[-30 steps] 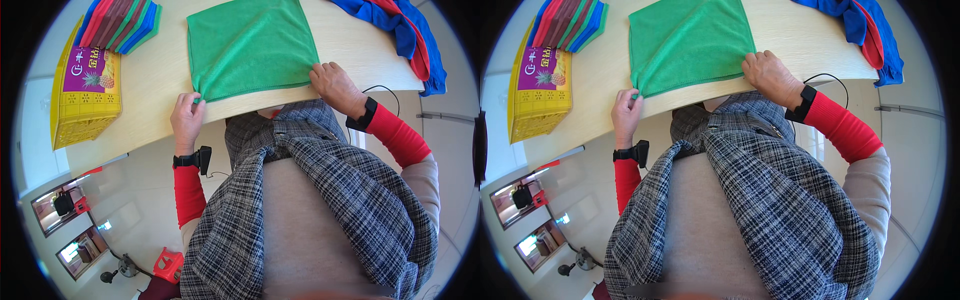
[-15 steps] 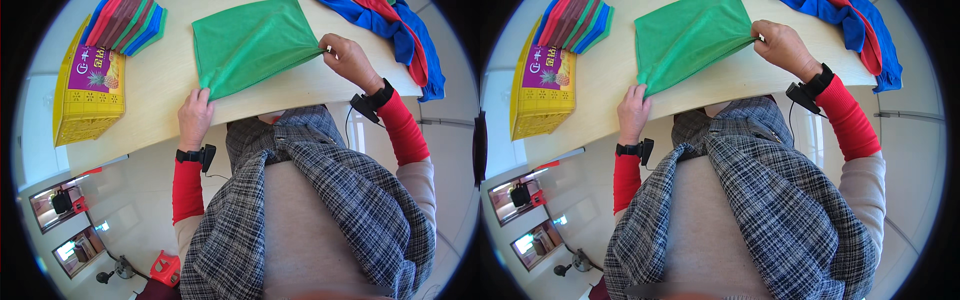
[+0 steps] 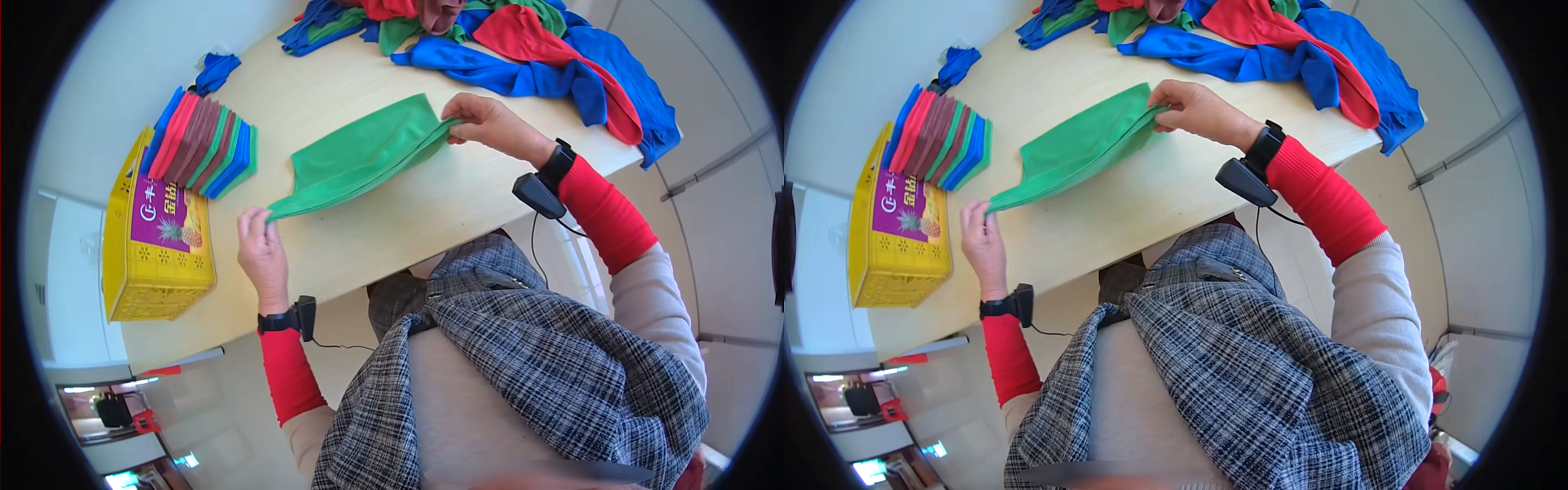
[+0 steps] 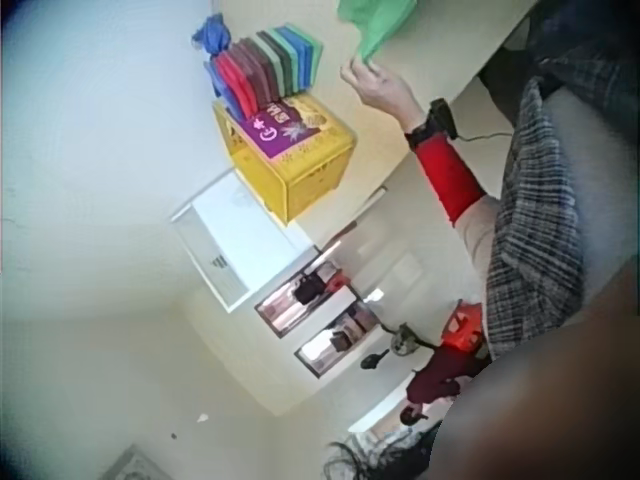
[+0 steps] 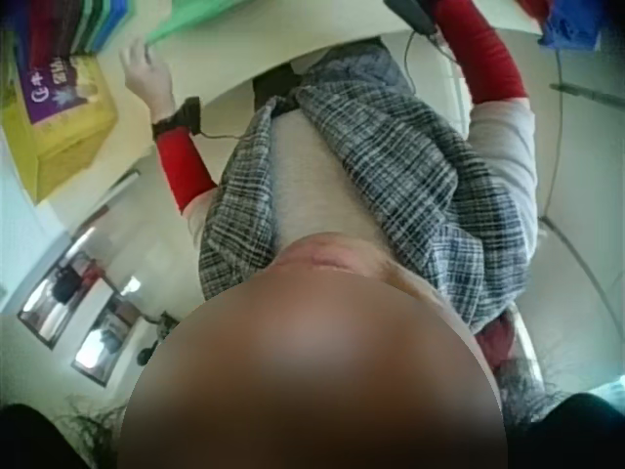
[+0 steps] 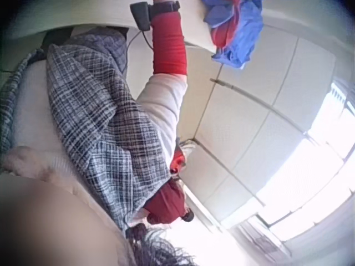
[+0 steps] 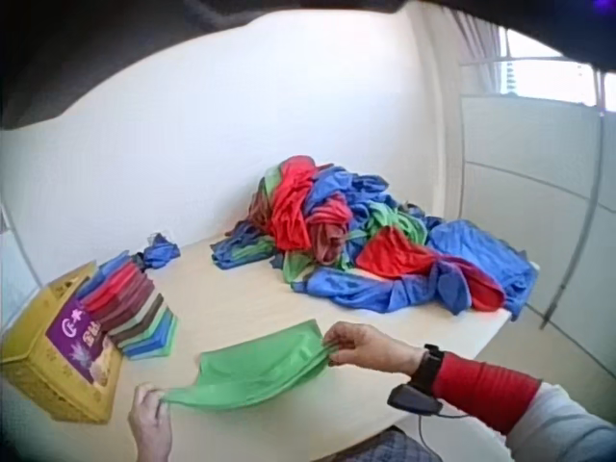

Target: Fold various pieces of colorful cloth on a workbench.

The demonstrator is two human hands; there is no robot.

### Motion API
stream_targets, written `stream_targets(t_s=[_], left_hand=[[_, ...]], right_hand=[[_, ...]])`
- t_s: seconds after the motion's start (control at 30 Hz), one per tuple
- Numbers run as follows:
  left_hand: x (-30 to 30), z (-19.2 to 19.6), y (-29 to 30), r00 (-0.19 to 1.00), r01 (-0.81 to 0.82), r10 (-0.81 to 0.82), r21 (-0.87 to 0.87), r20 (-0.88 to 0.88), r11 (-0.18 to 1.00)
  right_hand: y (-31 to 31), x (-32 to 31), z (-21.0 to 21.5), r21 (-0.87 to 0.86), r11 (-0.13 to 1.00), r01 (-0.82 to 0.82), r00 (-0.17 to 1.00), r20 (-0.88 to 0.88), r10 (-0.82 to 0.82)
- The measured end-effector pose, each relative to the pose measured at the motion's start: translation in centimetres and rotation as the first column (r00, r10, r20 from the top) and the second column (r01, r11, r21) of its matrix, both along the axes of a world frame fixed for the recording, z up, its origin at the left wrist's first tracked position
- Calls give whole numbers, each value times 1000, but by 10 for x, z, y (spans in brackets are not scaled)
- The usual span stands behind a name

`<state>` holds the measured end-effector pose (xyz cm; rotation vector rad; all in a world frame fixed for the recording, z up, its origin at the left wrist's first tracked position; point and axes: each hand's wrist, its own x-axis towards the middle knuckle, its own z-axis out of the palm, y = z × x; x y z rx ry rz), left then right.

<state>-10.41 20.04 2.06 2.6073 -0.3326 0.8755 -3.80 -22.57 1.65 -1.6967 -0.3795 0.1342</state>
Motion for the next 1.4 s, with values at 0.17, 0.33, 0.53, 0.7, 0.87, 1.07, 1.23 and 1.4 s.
stream_targets(t_s=[0.17, 0.33, 0.53, 0.7, 0.87, 1.07, 1.23, 1.4], left_hand=[[21, 41, 8, 991, 82, -80, -10, 109, 997], [20, 61, 19, 993, 109, -108, -9, 50, 994], [12, 92, 28, 988, 117, -128, -118, -91, 986], [-7, 147, 18, 973, 125, -172, -270, -157, 955], [-9, 173, 13, 928, 115, -264, -470, -264, 875], [16, 170, 26, 908, 182, -323, -441, -268, 879], [32, 162, 17, 954, 181, -227, -228, -194, 957], [29, 166, 17, 977, 212, -209, -132, 35, 968]], right_hand=[[3, -2, 24, -181, 983, -39, 975, 208, 77], [3, -13, 40, -207, 978, -16, 988, 147, 47], [-8, -5, 60, -246, 968, -57, 982, 163, 99], [-28, 1, 97, -97, 987, -127, 880, 447, 157], [-43, 7, 142, -84, 991, -100, 828, 546, 129], [-32, 29, 136, -154, 985, -76, 840, 523, 147], [-33, 35, 125, -264, 960, 94, 811, 580, 80], [-10, -4, 164, -121, 964, 238, 808, 575, -127]])
